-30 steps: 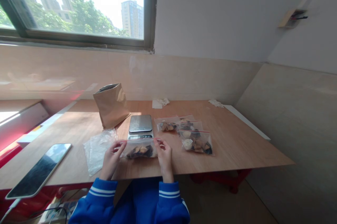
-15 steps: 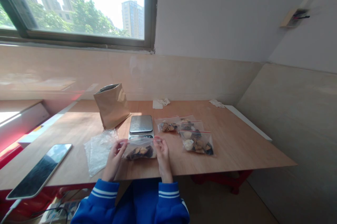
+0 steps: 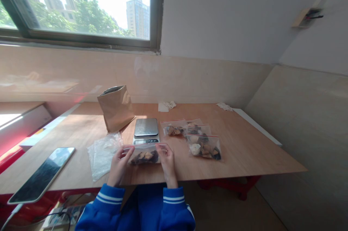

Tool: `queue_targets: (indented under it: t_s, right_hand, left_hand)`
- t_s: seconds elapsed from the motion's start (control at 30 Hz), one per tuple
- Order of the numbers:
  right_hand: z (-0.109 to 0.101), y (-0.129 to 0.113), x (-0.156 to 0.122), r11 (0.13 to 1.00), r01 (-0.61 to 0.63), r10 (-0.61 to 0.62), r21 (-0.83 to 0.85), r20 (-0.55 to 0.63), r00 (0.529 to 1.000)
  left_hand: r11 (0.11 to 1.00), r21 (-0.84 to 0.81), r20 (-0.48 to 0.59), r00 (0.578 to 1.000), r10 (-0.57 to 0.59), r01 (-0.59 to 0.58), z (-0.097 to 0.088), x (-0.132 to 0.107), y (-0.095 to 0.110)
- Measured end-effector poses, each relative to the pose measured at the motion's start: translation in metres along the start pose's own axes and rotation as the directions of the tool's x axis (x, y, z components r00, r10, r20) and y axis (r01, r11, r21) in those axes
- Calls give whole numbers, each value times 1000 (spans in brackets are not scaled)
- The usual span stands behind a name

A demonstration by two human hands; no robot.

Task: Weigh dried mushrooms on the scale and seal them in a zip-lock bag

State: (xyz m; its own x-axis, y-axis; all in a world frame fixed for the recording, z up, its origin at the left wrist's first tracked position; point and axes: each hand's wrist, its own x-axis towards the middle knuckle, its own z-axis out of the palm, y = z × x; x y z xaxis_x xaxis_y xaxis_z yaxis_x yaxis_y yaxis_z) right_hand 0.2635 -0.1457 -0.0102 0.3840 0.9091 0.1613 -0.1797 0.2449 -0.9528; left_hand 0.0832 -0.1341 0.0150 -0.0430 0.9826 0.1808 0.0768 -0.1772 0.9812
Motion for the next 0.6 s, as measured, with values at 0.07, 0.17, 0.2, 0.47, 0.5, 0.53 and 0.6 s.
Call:
queue_targets:
  t_s: [0.07,0.17,0.2,0.47,0.5,0.53,0.6]
  right_hand:
    - [0,-1,0,1000,11,-11,-9,-5,1000]
    - [-1,2,0,999,28,-29,-25,-21,999]
    - [-1,2,0,999,28,-29,-25,-29,999]
    - [-1,2,-3,999,11,-9,39,-52,999]
    - [-1,3,-3,999,-2,5,54,-49,999]
    - [-1,4,-2,997,-19,22,69,-45,999]
    - [-2,6,-2,995,-49,52,91,-31,998]
  left_hand:
    - [1000,0,-7,1000,-11,11,0,0,-1]
    - [1000,21,-29,999,-19,19,0,0,-3]
    - [999,36,-35,999,-19,21,0,0,-3]
    - [996,84,-53,999,1,3,1,-2,-2]
    - [998,55,-35,999,-2,4,1,-1,-1]
    - [1000,19,-12,1000,-4,4,1,-1,0]
    - [998,-61,35,999,-4,6,1,-1,2]
